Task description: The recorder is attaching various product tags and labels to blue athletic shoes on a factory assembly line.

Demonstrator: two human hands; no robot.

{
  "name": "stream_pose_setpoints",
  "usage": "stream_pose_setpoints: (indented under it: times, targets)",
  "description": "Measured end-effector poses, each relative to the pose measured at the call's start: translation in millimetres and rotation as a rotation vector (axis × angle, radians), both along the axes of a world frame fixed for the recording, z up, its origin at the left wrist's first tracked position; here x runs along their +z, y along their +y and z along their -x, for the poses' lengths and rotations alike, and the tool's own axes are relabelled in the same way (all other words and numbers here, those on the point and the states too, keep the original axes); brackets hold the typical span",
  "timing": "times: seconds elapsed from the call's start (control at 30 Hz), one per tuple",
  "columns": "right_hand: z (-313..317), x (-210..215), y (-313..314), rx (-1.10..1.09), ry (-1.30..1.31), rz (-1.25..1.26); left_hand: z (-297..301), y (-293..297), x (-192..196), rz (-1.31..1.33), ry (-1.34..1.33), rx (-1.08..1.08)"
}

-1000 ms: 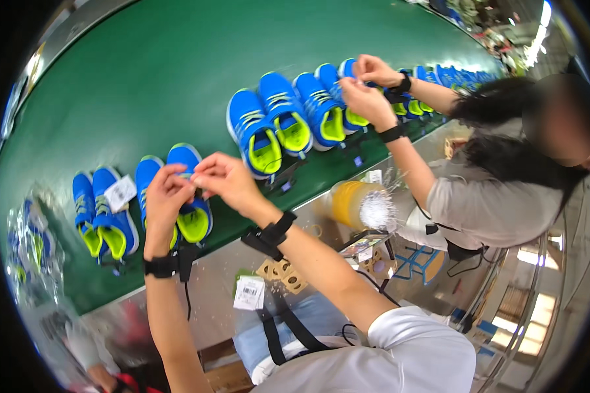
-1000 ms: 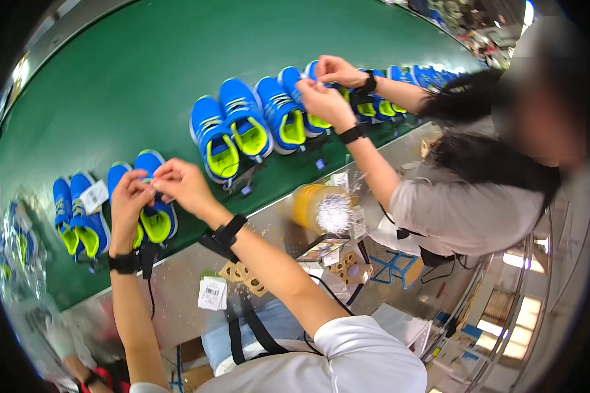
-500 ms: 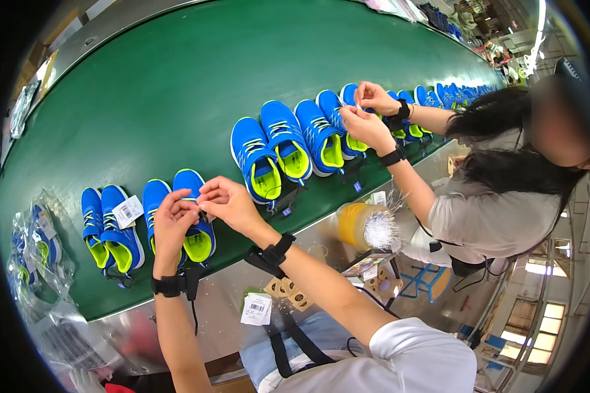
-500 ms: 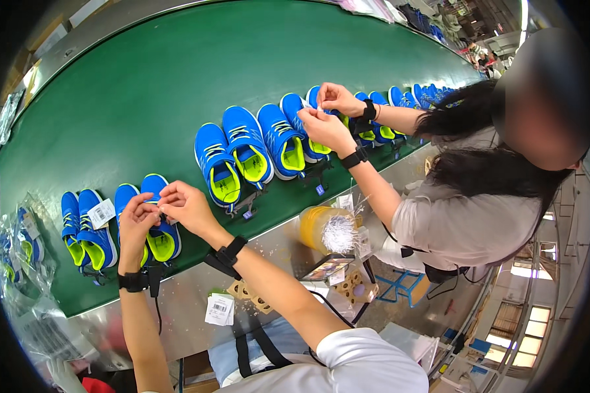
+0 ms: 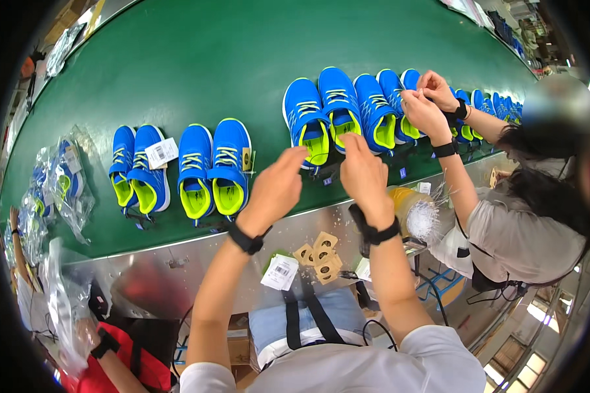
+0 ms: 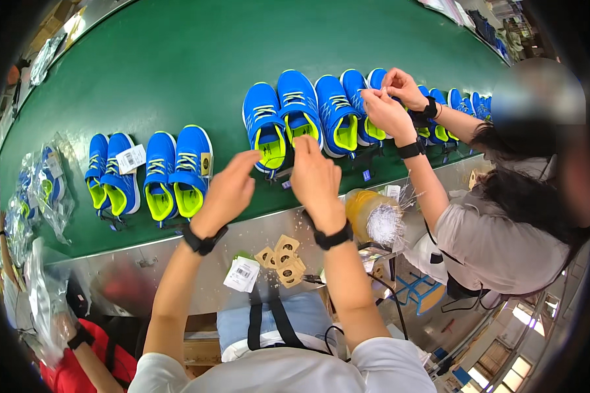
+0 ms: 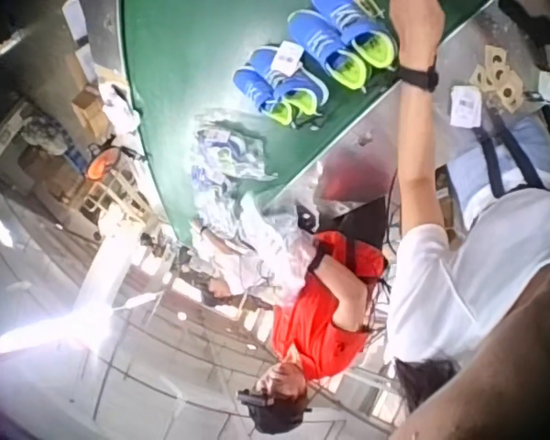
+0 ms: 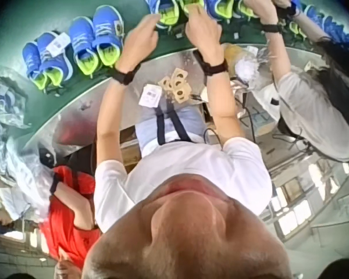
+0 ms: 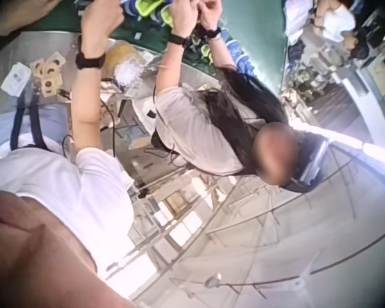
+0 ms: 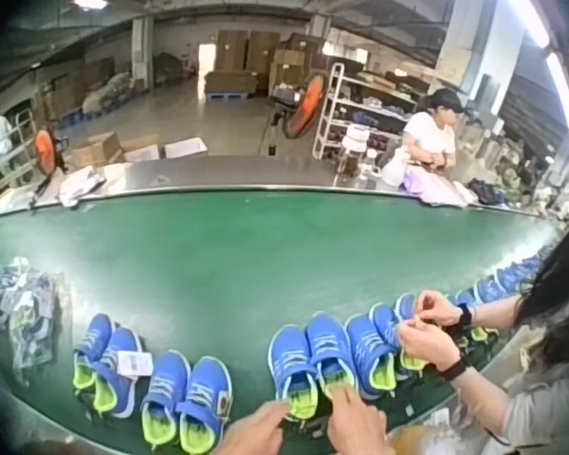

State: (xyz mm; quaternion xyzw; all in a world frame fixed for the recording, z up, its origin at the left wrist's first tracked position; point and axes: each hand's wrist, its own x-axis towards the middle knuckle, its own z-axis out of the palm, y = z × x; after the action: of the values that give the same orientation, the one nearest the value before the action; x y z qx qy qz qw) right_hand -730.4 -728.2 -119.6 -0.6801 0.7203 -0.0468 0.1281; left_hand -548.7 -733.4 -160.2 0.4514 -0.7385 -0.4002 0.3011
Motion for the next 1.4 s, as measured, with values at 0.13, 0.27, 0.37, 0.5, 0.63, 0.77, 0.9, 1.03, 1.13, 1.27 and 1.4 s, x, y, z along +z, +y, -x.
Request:
stream_pose_setpoints:
  times: [0.13,0.27,0.37,0.5,0.63,0.77,0.9,1.03,1.13,1.27,1.4]
  targets:
    - [20,-30,-2,0.141,0.033,0.012,23,2,-28,0.041,-0.071,-0.075]
    - [23,-33,21,0.207,-0.3,0.004,1,22,-25,0.051,-0.028,-0.088]
    - [28,-24,52,0.142,-0.369,0.035,0,52,-2,-0.003,-0.073,0.134]
    - [27,-12,112,0.088,-0.464,0.018,-31,109,-6,-0.233,-0.039,0.207]
    - [29,-20,173,0.174,-0.425,-0.163,-42,160,2,-0.419,-0.172,0.293]
    - [20,-21,191,0.298,-0.272,-0.2,-34,177,-3,-0.343,-0.297,0.256]
    - [27,-34,204,0.375,-0.182,-0.159,-27,182,-14,-0.469,-0.207,0.332]
    - [34,-39,209,0.293,-0.336,-0.188,-43,193,-27,-0.785,-0.062,0.388]
    - [43,-40,205,0.201,-0.487,-0.257,-39,183,-16,-0.984,0.246,0.458]
    - [53,-32,202,0.046,-0.702,-0.374,-46,189,-8,-1.046,0.33,0.457]
    - [62,-28,202,0.048,-0.8,-0.409,-46,190,-3,-0.964,0.312,0.525]
